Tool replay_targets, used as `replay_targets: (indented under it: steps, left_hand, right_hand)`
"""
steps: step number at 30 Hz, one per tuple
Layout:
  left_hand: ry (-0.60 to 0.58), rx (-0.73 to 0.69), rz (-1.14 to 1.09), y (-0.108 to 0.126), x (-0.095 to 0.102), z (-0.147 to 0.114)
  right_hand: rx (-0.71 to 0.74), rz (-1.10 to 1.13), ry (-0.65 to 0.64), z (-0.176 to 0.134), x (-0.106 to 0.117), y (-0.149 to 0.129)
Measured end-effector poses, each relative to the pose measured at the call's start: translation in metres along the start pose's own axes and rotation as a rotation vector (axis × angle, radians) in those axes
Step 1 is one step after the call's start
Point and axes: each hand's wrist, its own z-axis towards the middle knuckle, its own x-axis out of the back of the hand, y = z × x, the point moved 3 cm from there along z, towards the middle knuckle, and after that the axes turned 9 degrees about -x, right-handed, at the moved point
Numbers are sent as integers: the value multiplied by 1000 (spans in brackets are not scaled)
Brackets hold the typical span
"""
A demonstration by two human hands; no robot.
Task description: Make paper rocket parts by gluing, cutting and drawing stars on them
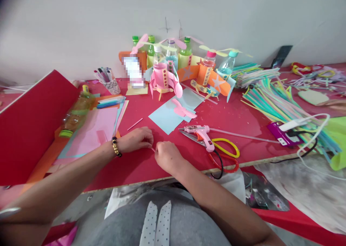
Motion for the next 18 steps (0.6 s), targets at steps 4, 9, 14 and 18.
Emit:
replay_targets:
  steps: [4, 9, 14, 18]
  left_hand:
    - [-10, 30, -7, 0, 0, 2]
    - [-11, 53, 9, -2, -1, 3]
    - [-6, 48, 21, -3, -3, 4]
    - [-14, 66, 24, -3, -3, 5]
  right_hand:
    - [0, 4, 0, 0, 1, 0]
    - [-6, 8, 4, 0, 1, 1]
    - [-6, 11, 3, 1, 0, 1]
    - [-16, 10, 1, 2, 0, 1]
